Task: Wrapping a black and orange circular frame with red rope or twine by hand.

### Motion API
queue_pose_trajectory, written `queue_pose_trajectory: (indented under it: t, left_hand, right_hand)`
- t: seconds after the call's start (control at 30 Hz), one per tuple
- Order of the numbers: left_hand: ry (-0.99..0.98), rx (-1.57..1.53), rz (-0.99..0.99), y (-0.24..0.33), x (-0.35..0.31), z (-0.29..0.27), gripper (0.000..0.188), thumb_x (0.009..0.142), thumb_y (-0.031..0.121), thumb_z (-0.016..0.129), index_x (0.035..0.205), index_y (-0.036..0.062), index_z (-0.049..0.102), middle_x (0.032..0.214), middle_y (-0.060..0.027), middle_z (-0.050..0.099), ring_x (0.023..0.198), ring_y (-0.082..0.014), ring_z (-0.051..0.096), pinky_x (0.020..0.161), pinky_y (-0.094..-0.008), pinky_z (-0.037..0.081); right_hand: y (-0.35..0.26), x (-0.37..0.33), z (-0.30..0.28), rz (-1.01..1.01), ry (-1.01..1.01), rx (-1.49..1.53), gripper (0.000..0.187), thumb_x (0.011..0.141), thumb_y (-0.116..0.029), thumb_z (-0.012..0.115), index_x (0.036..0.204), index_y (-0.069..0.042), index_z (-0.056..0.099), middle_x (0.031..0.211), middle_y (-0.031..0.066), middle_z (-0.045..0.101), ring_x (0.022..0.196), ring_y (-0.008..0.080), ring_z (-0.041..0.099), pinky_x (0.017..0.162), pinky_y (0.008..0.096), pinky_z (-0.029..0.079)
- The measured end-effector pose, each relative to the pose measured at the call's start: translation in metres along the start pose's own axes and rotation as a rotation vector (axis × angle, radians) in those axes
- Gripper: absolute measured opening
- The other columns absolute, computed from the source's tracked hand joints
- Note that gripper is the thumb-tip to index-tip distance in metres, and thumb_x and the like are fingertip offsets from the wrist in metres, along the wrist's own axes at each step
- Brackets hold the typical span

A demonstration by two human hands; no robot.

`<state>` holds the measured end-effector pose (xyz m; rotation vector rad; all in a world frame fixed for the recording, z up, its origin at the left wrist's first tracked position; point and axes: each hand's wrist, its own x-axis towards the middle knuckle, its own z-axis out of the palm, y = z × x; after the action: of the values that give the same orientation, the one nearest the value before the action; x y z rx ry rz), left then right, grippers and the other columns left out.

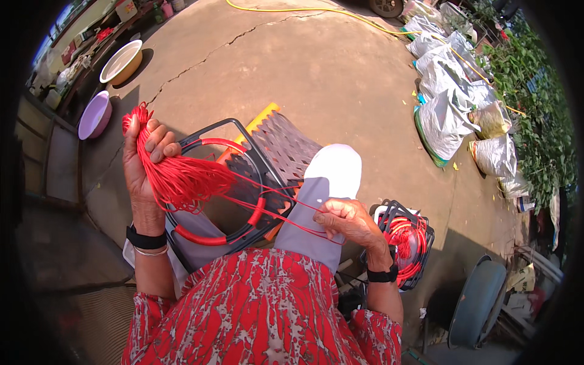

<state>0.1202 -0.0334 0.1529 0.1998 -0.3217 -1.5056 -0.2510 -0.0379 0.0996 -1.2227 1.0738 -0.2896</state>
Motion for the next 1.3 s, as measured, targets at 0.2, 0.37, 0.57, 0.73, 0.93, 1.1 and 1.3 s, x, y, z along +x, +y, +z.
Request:
queue_pose_trajectory:
  t: [0.2, 0.37, 0.57, 0.73, 0.93, 1.1, 1.3]
  left_hand:
    - [-0.07, 0.008, 0.05, 0.041, -0.006, 0.011, 0.028, 0.101, 0.026, 0.05, 0.089, 0.002, 0.053, 0.062, -0.0011, 0.041, 0.052, -0.0113, 0.038, 0.061, -0.0297, 0.041]
    - [-0.032, 0.039, 0.135, 0.072, -0.008, 0.014, 0.023, 0.101, 0.022, 0.051, 0.088, 0.0033, 0.048, 0.062, 0.0005, 0.035, 0.052, -0.0096, 0.033, 0.058, -0.0266, 0.037]
    - [-0.042, 0.147, 0.019, 0.047, -0.013, 0.034, 0.03, 0.103, 0.028, 0.046, 0.092, 0.0007, 0.055, 0.062, -0.0025, 0.042, 0.05, -0.0125, 0.039, 0.059, -0.0301, 0.043]
    - [-0.086, 0.145, -0.151, -0.003, -0.006, 0.047, 0.035, 0.104, 0.032, 0.04, 0.095, 0.002, 0.055, 0.062, -0.0054, 0.047, 0.051, -0.0159, 0.045, 0.06, -0.0366, 0.048]
    - [-0.165, 0.137, -0.32, -0.026, -0.012, 0.055, 0.035, 0.104, 0.032, 0.037, 0.095, 0.0029, 0.055, 0.06, -0.0068, 0.048, 0.047, -0.0172, 0.047, 0.057, -0.0375, 0.05]
    - [-0.14, 0.148, -0.283, -0.012, -0.019, 0.05, 0.037, 0.104, 0.035, 0.039, 0.093, 0.0023, 0.052, 0.058, -0.0051, 0.046, 0.045, -0.0155, 0.046, 0.053, -0.0362, 0.051]
    - [0.051, 0.263, -0.288, 0.0, -0.022, 0.02, 0.031, 0.101, 0.031, 0.047, 0.093, 0.0022, 0.056, 0.06, -0.0066, 0.049, 0.047, -0.0169, 0.049, 0.055, -0.0371, 0.052]
  right_hand:
    - [-0.008, -0.024, -0.072, -0.216, 0.214, 0.028, 0.023, 0.094, -0.021, 0.063, 0.094, 0.001, 0.067, 0.066, -0.0018, 0.056, 0.057, 0.0063, 0.048, 0.053, 0.0222, 0.036]
    - [-0.011, -0.042, -0.108, -0.381, 0.297, 0.202, 0.023, 0.095, -0.021, 0.062, 0.095, 0.002, 0.064, 0.056, -0.0042, 0.045, 0.048, 0.0051, 0.038, 0.05, 0.0232, 0.036]
    - [0.005, -0.027, -0.102, -0.259, 0.528, -0.194, 0.028, 0.092, -0.021, 0.063, 0.109, 0.002, 0.063, 0.076, 0.0043, 0.058, 0.066, 0.0123, 0.055, 0.065, 0.0263, 0.047]
    - [-0.037, -0.005, -0.041, -0.356, 0.483, -0.073, 0.047, 0.081, -0.017, 0.073, 0.123, 0.0, 0.06, 0.113, 0.0114, 0.063, 0.105, 0.0227, 0.059, 0.09, 0.0351, 0.048]
    - [-0.07, 0.052, 0.058, -0.771, 0.005, -0.403, 0.06, 0.074, -0.025, 0.079, 0.127, -0.004, 0.059, 0.124, 0.0117, 0.061, 0.115, 0.0217, 0.057, 0.098, 0.0321, 0.044]
    - [-0.033, 0.058, 0.058, -0.28, -0.313, -0.239, 0.037, 0.087, -0.025, 0.07, 0.115, -0.001, 0.065, 0.093, 0.0075, 0.069, 0.078, 0.014, 0.064, 0.069, 0.0268, 0.051]
    - [-0.043, 0.027, 0.025, -0.193, -0.069, -0.063, 0.021, 0.092, -0.022, 0.064, 0.099, -0.003, 0.07, 0.067, -0.0019, 0.058, 0.056, 0.0058, 0.052, 0.051, 0.021, 0.039]
